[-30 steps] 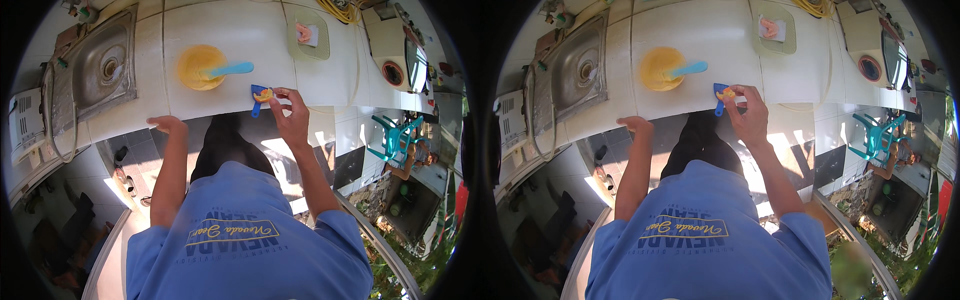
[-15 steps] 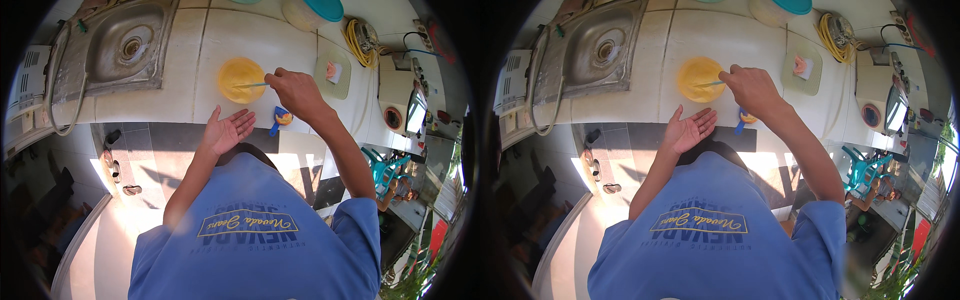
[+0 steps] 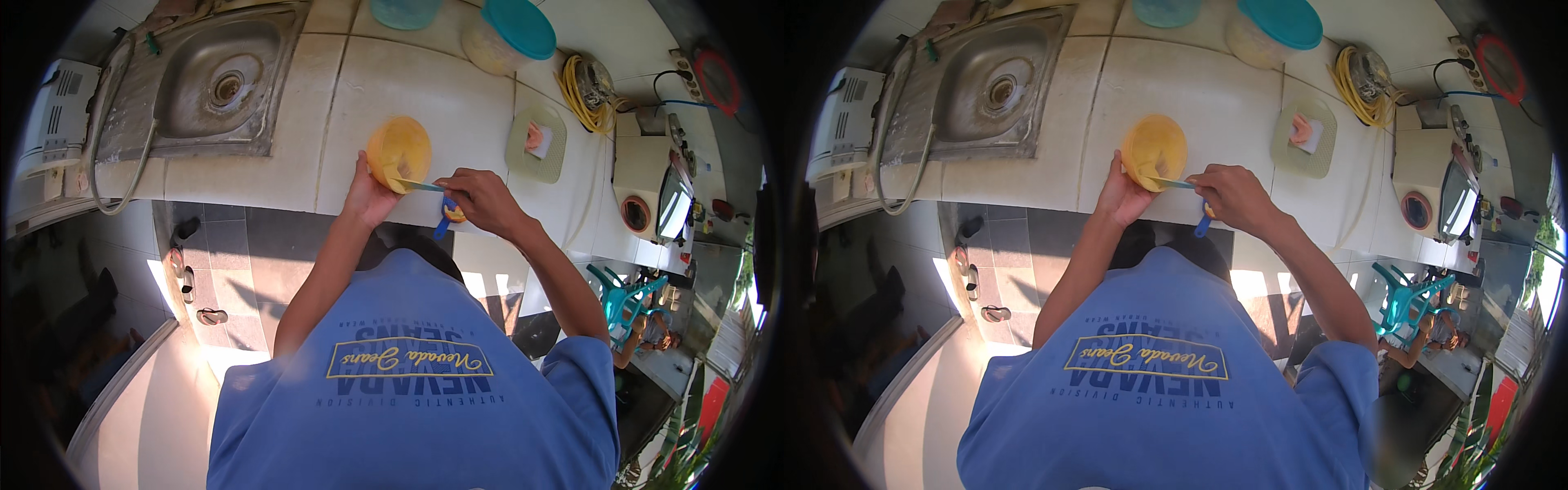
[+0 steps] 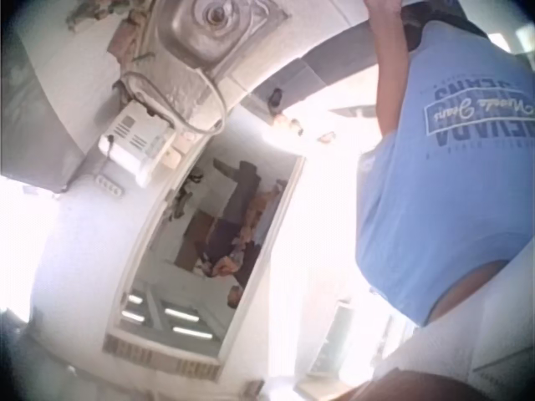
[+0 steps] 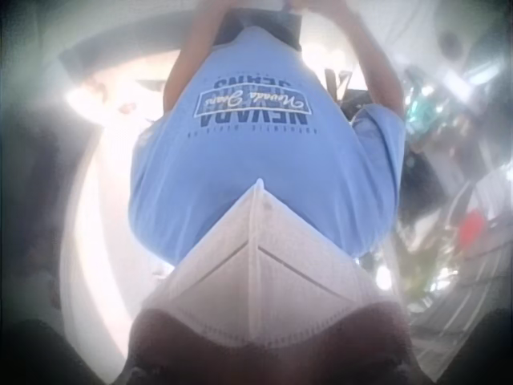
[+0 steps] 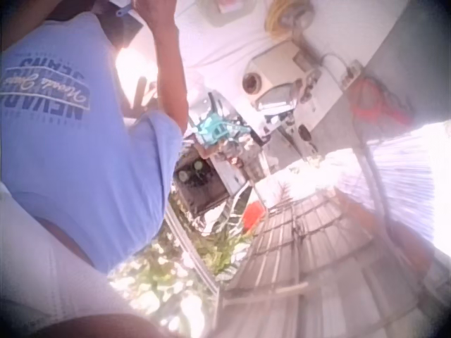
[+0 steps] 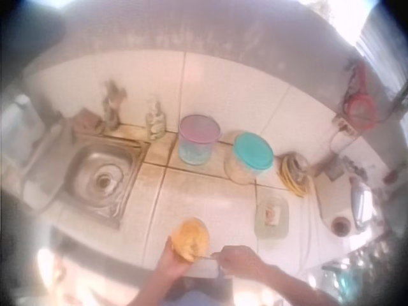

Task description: The person scoops a yellow substance from a large container into a smaller bowl using a pink scoop. They then stir the substance in the bowl with a blue spoon, occasionally rinsing the spoon in the sink. Finally, they transfer some of the mixture onto a small blue toy figure.

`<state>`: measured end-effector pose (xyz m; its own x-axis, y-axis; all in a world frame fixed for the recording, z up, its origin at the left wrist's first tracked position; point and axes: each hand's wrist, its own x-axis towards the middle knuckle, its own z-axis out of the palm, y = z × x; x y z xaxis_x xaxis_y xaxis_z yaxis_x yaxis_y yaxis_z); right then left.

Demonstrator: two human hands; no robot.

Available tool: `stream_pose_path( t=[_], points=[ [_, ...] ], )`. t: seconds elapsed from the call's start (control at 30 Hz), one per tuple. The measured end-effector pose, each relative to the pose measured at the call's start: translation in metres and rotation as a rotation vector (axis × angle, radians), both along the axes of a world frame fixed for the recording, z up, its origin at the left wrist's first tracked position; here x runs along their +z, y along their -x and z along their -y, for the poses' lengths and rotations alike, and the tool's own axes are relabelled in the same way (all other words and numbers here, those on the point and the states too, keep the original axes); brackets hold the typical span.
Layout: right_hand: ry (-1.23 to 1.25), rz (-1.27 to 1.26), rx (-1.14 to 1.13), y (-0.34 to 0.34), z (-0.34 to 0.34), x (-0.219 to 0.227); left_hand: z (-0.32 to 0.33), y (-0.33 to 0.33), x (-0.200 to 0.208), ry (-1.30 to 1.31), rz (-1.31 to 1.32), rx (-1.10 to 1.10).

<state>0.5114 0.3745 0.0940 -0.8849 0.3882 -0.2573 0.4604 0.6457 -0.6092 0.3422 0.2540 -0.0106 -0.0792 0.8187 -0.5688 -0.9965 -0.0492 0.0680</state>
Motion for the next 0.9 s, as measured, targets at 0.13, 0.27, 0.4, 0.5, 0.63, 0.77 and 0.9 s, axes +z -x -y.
stream_pose_path(
  t=[0.13,0.27,0.4,0.5,0.63,0.77,0.9],
  points=[
    [0.496,-0.082,-0.338,-0.029,0.017,-0.013,0.003,-0.016,0.003,0.057,-0.182,0.069],
    [0.967,-0.108,-0.64,-0.052,0.024,-0.008,0.007,-0.024,0.013,0.042,-0.159,0.165],
    [0.935,-0.368,-0.588,-0.073,0.038,-0.001,0.017,-0.032,0.049,-0.103,-0.083,0.252],
    [0.434,-0.595,-0.359,-0.081,0.044,-0.014,0.012,-0.048,0.062,-0.116,-0.11,0.351],
    [0.122,-0.576,-0.226,-0.092,0.051,-0.009,-0.003,-0.072,0.082,-0.018,-0.114,0.512],
    [0.015,-0.521,-0.133,-0.134,0.047,-0.005,-0.005,-0.083,0.081,0.005,-0.129,0.598],
    [0.14,-0.577,-0.191,-0.17,0.019,0.015,0.002,-0.091,0.082,-0.219,-0.151,0.496]
  ],
)
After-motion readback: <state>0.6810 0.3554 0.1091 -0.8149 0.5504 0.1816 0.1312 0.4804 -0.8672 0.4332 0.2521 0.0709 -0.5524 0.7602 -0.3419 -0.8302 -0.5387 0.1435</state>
